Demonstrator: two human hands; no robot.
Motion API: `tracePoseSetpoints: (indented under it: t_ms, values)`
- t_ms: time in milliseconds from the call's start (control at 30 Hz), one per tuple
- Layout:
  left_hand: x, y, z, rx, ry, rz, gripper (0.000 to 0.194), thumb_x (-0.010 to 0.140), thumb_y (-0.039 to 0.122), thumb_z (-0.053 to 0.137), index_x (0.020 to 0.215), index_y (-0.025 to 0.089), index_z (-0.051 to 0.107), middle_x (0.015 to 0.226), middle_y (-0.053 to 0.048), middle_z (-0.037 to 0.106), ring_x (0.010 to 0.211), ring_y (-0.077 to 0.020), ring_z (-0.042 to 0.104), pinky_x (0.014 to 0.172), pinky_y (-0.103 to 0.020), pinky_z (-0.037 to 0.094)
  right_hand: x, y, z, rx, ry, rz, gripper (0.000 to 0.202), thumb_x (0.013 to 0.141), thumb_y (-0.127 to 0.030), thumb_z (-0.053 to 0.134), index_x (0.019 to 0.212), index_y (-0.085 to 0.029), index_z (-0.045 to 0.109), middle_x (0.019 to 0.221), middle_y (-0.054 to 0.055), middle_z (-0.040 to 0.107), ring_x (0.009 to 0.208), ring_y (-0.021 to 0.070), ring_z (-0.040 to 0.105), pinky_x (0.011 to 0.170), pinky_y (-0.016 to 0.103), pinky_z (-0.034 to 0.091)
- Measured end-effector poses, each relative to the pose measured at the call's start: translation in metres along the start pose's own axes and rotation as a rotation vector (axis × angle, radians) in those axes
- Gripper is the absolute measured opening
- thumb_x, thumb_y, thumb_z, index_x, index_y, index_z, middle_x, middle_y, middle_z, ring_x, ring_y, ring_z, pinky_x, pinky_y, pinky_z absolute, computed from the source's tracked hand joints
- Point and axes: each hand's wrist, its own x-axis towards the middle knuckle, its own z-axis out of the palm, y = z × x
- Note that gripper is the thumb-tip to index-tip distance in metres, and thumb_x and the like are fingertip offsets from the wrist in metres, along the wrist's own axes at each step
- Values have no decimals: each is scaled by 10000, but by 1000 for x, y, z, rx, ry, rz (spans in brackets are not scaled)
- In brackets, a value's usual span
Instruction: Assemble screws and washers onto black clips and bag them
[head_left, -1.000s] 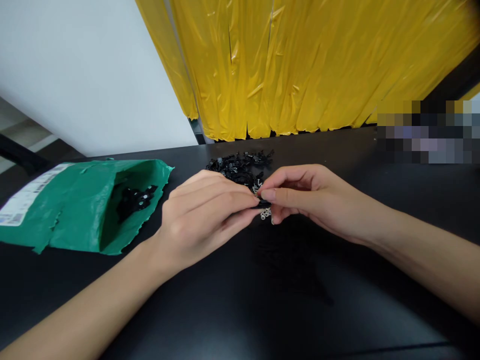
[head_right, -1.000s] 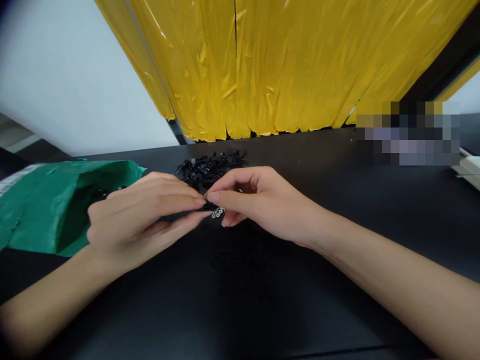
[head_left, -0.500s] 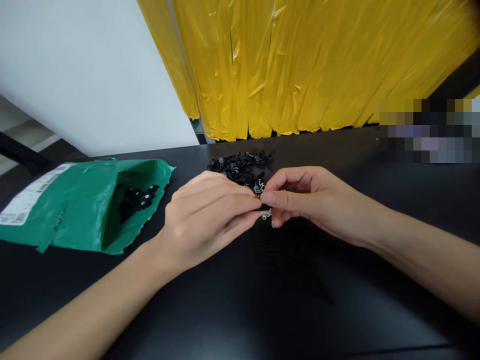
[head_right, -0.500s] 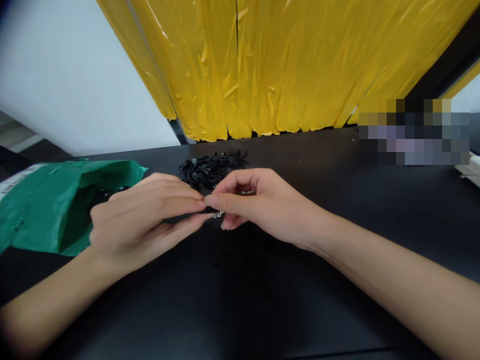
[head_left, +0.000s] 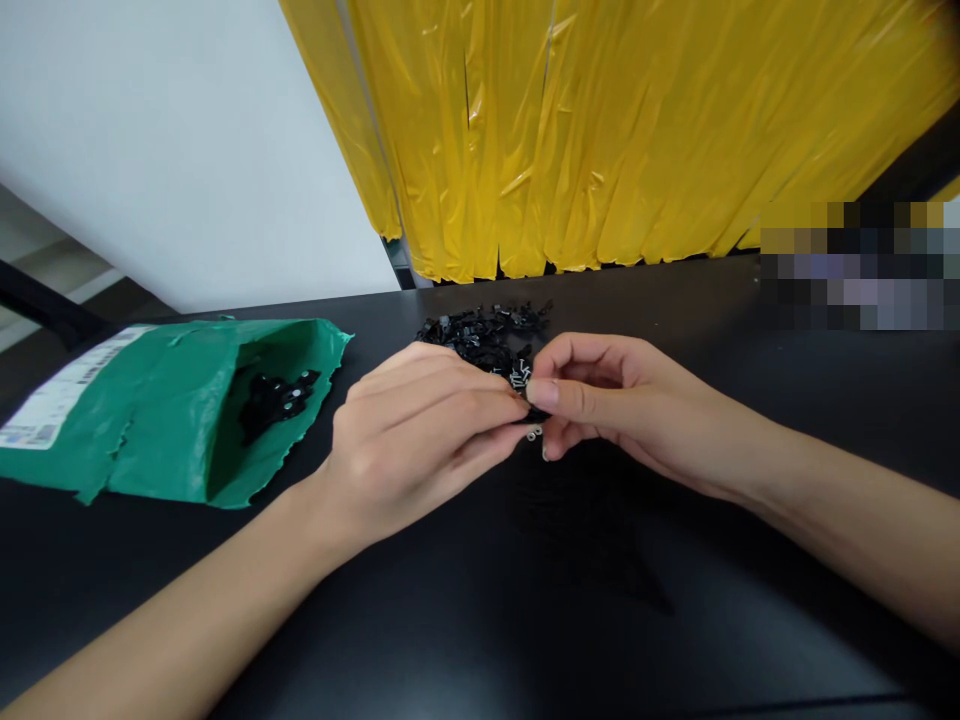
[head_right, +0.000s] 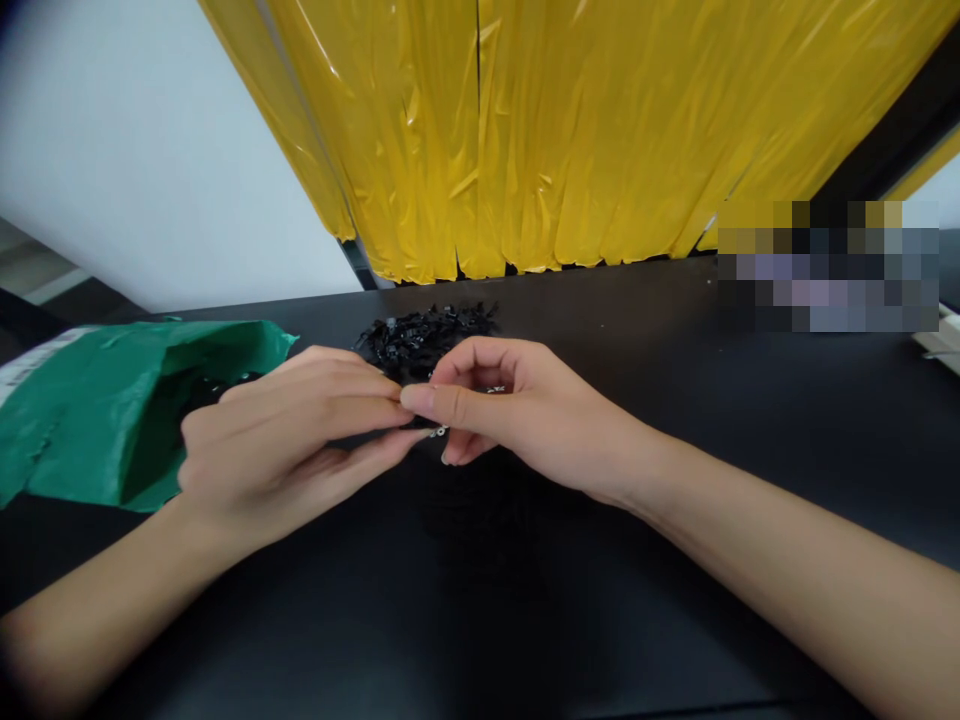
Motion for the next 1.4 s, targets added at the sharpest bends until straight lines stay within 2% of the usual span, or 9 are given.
tracePoseSetpoints:
  t_ms: [133,367,567,767,933,1167,1333,1400]
  values:
    - [0,0,0,-14,18,-12,59,943,191,738,971,224,698,871,-15,812,777,-176,777,723,-360,625,0,1,-2,16,-20,-15,137,927,-340,785,1010,-232,779,811,-13,736,702,112,718,717,241,624]
    - [0,1,0,-18,8,-1,104,893,145,788,943,189,707,874,-41,812,760,-169,766,724,-348,617,1,0,1,-14,-1,18,148,856,-288,856,878,-196,742,750,-20,724,691,101,710,709,204,601]
    - [0,1,-1,-5,17,-16,56,940,185,741,958,223,705,871,-28,815,767,-178,773,722,-363,623,1,-1,0,16,-20,22,159,905,-352,809,969,-213,766,768,-13,736,695,108,718,716,226,611]
    - [-1,2,0,-16,12,4,87,914,154,761,957,209,711,904,-41,817,783,-177,771,738,-360,622,0,1,0,6,1,30,155,865,-300,851,853,-200,732,745,-26,723,693,100,715,708,202,607]
    - [-1,1,-1,-10,28,-8,46,946,182,730,962,218,705,876,-31,816,774,-179,776,724,-362,621,0,3,-2,26,-30,-8,134,928,-327,787,1026,-235,789,796,-14,743,704,104,720,719,224,619]
    - [-2,1,0,-25,25,2,89,907,139,766,953,189,708,900,-56,815,782,-176,767,739,-360,618,0,3,2,13,17,3,151,863,-292,851,854,-197,733,768,-20,727,689,101,709,698,209,598]
    - [-2,-1,1,-13,32,-43,114,906,161,779,967,216,701,900,-29,820,784,-169,778,749,-352,621,-1,3,3,26,23,-4,184,901,-368,807,1016,-225,786,767,-8,728,676,119,701,696,254,605]
    - [-2,-2,1,-14,33,-49,102,913,164,773,960,217,699,894,-25,819,783,-166,778,749,-351,621,-1,3,3,0,39,-13,181,872,-339,836,995,-214,792,777,-3,731,676,121,696,692,258,602]
